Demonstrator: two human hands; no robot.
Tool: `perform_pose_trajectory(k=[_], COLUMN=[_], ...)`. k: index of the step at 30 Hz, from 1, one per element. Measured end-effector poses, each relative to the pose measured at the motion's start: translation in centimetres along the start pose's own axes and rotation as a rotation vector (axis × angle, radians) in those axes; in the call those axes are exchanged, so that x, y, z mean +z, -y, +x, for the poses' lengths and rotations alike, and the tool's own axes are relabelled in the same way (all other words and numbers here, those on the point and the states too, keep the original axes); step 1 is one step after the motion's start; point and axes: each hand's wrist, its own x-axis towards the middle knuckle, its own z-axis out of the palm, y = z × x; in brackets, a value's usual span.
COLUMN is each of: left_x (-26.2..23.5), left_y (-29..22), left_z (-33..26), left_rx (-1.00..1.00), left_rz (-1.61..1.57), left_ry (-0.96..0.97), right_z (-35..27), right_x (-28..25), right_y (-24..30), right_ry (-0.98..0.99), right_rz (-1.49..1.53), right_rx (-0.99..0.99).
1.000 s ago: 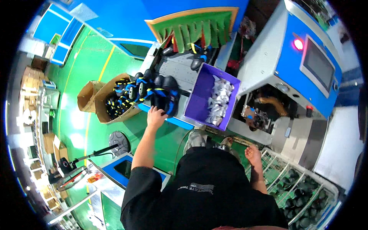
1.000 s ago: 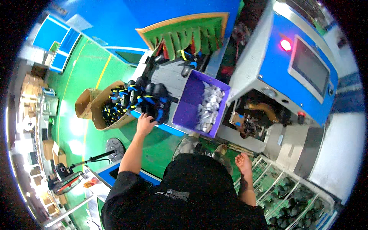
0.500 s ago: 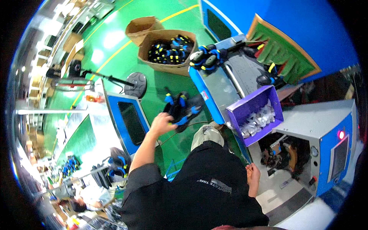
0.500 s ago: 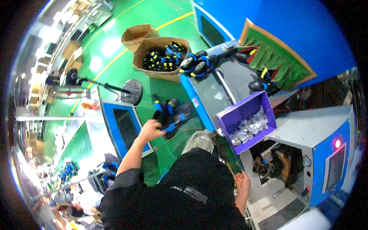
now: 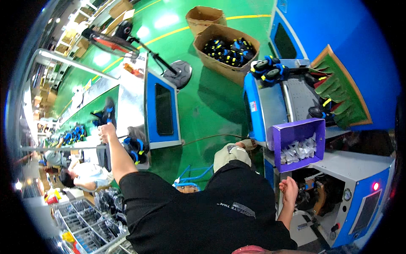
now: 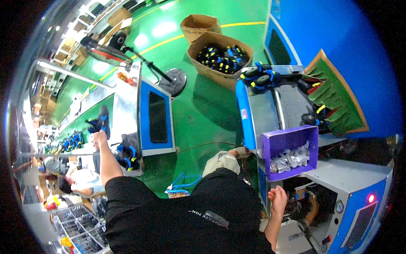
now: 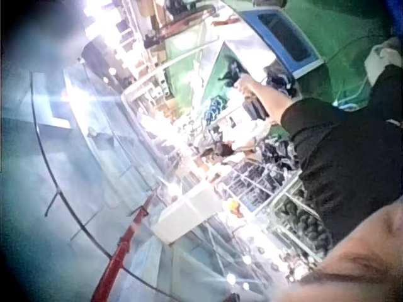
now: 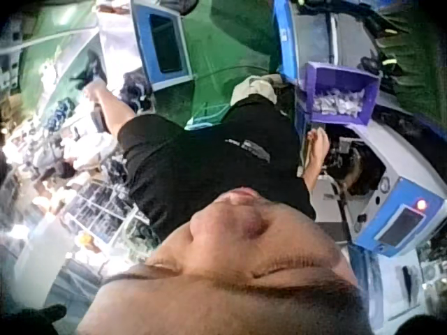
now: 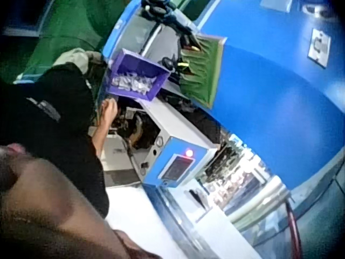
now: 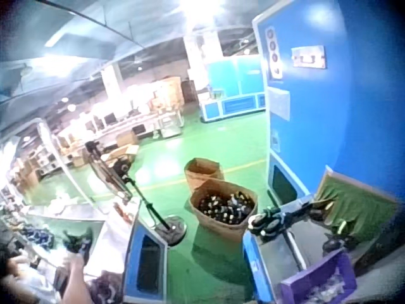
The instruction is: The person repeatedly picks up a shoe upper and a sole, inserts the sole into the upper, and places the assembled shoe onto a nearby rack. The process is repeated multiple times in a factory setting.
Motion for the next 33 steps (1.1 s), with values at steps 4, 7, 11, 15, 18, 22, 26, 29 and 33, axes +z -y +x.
perform_pose_trajectory(k=[4,7,11,15,18,22,26,29,33], left_x=[6.6,6.5,0.4,-6.2,-9.0,-13.0,-8.2,-11.0,-18.3], left_y=[-12.5,-20.8,-29.7,-35.9,-39.0,-40.1,-44.1,-43.5,-41.6], left_z=[-9.0,-27.5,-54.8,-80.1,-92.7,-103.4,-107.0,-104.3,-95.6], left_rx=[0.885,1.334,1.939,2.156,1.86,1.822,1.585,1.739,1.963], left_rz=[-0.602,-0.814,-0.928,-0.841,-0.895,-0.832,-0.798,-0.614,-0.689], left_ry=[0.084,0.445,0.949,1.315,1.459,1.664,1.738,1.662,1.095], right_z=[-2.8,-6.4,-7.0,-4.9,-2.8,-2.3,-0.9,-1.2,-1.2], right_x=[1.5,0.6,-6.0,-11.8,-12.0,-12.3,-13.5,-13.1,-13.1], right_y=[5.6,12.6,21.3,21.0,20.9,19.5,18.4,17.5,18.7], right_ry=[-0.109,-0.443,-1.277,-1.649,-1.742,-1.825,-1.791,-1.81,-1.814], right_rz=[-0.17,-0.431,-0.611,-1.392,-1.349,-1.438,-1.422,-1.436,-1.445], right_rx=[-0.451,-0.954,-1.425,-1.042,-1.142,-1.068,-1.091,-1.043,-1.131])
